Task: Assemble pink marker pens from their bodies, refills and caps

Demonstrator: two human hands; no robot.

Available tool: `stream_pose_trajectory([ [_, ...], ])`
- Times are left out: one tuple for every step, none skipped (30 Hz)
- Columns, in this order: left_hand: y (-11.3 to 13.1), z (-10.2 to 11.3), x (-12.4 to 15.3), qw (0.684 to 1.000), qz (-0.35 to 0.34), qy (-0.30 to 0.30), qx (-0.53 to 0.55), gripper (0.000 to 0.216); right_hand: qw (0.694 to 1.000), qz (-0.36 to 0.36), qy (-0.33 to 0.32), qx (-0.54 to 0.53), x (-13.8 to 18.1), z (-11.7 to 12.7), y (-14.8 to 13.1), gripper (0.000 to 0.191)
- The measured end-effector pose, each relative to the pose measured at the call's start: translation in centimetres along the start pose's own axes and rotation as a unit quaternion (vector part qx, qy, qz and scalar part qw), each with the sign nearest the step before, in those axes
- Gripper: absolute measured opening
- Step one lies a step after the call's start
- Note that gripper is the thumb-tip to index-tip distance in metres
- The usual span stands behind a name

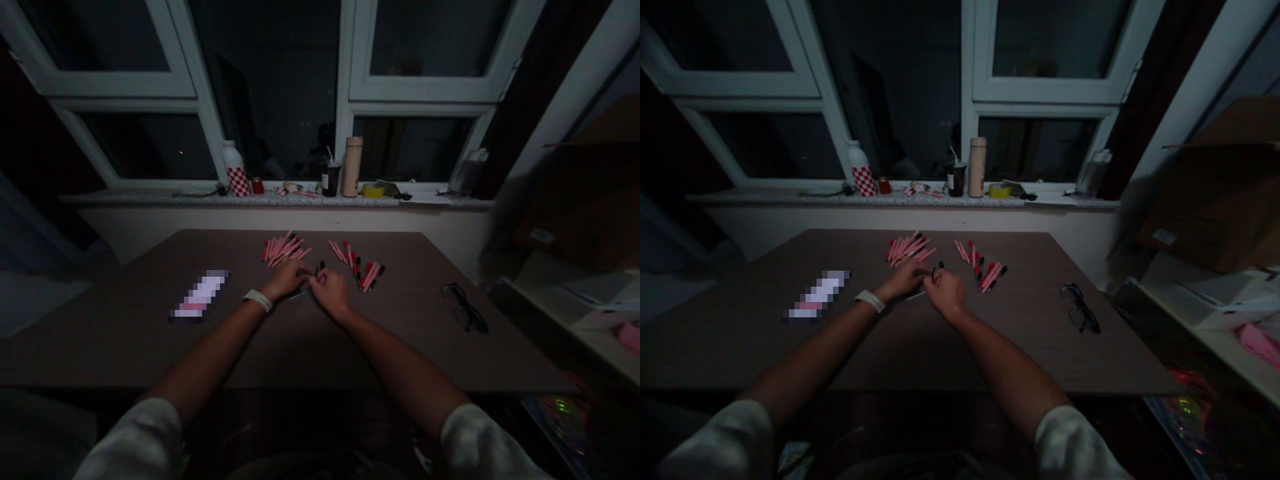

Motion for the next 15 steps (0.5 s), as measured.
stream_pose_trajectory([
  [-0.1, -0.4, -0.1, 1.0, -0.007, -0.015, -0.014, 0.009, 1.0, -0.002, 0.002, 0.001, -0.1, 0.0, 0.1, 0.022],
  [-0.1, -0.8, -0.1, 0.999, -0.011, -0.028, -0.025, 0.011, 1.0, -0.004, 0.005, 0.002, -0.1, 0.0, 0.1, 0.022],
  [-0.2, -1.1, -0.2, 0.999, -0.012, -0.033, -0.029, 0.012, 1.0, -0.004, 0.009, 0.003, -0.2, 0.0, 0.1, 0.021],
  [-0.3, -1.3, -0.2, 0.999, -0.012, -0.036, -0.029, 0.013, 1.0, -0.003, 0.012, 0.001, -0.2, 0.0, 0.1, 0.021],
  [-0.3, -1.4, -0.3, 0.999, -0.012, -0.035, -0.026, 0.013, 1.0, 0.0, 0.014, -0.002, -0.2, 0.0, 0.1, 0.021],
  [-0.3, -1.5, -0.4, 0.999, -0.011, -0.033, -0.022, 0.014, 1.0, 0.001, 0.015, -0.005, -0.2, 0.0, 0.0, 0.021],
  [-0.3, -1.6, -0.4, 0.999, -0.011, -0.032, -0.022, 0.014, 1.0, 0.002, 0.014, -0.007, -0.2, 0.0, 0.0, 0.022],
  [-0.2, -1.7, -0.5, 0.999, -0.011, -0.032, -0.023, 0.013, 1.0, 0.001, 0.013, -0.007, -0.1, 0.1, -0.1, 0.023],
  [-0.1, -1.8, -0.6, 0.999, -0.011, -0.036, -0.027, 0.012, 1.0, 0.001, 0.011, -0.006, -0.1, 0.2, -0.2, 0.022],
  [0.0, -1.9, -0.6, 0.999, -0.01, -0.04, -0.032, 0.011, 1.0, -0.001, 0.008, -0.007, -0.1, 0.3, -0.3, 0.021],
  [0.0, -1.9, -0.6, 0.998, -0.01, -0.044, -0.036, 0.01, 1.0, -0.003, 0.005, -0.008, -0.1, 0.5, -0.3, 0.02],
  [0.1, -1.9, -0.6, 0.998, -0.009, -0.047, -0.037, 0.01, 1.0, -0.003, 0.002, -0.012, 0.0, 0.6, -0.4, 0.019],
  [0.1, -1.9, -0.5, 0.998, -0.008, -0.047, -0.034, 0.01, 1.0, -0.005, 0.001, -0.015, 0.0, 0.7, -0.4, 0.019],
  [0.1, -1.8, -0.4, 0.998, -0.007, -0.047, -0.027, 0.009, 1.0, -0.007, 0.002, -0.018, 0.0, 0.8, -0.4, 0.019],
  [0.1, -1.6, -0.2, 0.999, -0.005, -0.047, -0.017, 0.009, 1.0, -0.01, 0.005, -0.021, -0.1, 1.0, -0.4, 0.019],
])
Point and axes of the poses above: each hand's wrist, its own x-axis away from the middle knuckle, its own z-axis out of the back of the hand, y = z × x, the point moved 7 cm from there along -x, towards the middle knuckle, and after that the axes turned 1 degree about -z, right-handed, at the moved point
